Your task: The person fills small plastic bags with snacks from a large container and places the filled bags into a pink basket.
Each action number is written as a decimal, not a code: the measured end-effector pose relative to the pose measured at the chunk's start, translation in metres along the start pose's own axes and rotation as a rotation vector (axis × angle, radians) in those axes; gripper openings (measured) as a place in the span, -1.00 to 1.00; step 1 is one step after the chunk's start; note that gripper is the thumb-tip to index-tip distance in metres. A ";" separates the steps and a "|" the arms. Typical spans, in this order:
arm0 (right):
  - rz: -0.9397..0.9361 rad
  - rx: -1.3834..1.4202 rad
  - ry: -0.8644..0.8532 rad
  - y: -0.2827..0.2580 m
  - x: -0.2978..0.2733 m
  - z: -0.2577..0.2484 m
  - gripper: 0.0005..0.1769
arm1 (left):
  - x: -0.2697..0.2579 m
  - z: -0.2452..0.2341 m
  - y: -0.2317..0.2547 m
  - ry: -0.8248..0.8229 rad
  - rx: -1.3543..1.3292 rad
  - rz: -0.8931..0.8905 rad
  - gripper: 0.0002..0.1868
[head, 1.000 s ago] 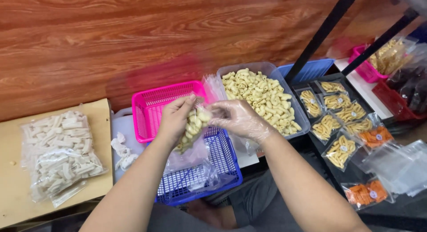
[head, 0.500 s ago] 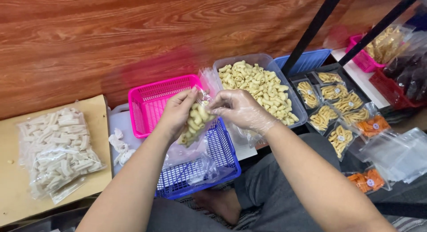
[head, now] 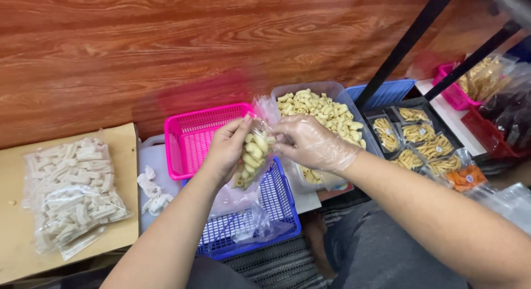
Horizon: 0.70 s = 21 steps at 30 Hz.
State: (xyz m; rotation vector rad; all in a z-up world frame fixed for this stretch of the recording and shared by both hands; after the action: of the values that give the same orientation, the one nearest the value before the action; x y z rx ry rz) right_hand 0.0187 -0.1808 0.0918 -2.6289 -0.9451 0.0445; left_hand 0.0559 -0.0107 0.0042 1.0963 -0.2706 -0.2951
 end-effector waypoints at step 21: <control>-0.097 0.265 0.024 0.020 0.073 0.014 -0.72 | -0.001 -0.025 0.030 0.231 0.031 0.130 -0.71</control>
State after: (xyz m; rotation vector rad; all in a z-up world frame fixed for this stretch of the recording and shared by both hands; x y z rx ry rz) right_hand 0.0861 -0.1453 0.0782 -2.3344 -0.9837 0.1065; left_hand 0.0669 0.0230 0.0200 1.1266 -0.1398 -0.0477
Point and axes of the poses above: each hand's wrist, its own x-axis towards the middle knuckle, its own z-axis out of the palm, y = z × x, the point moved 3 cm from there along x, towards the middle knuckle, and after that the axes turned 12 degrees about -y, right-handed, at the moved point
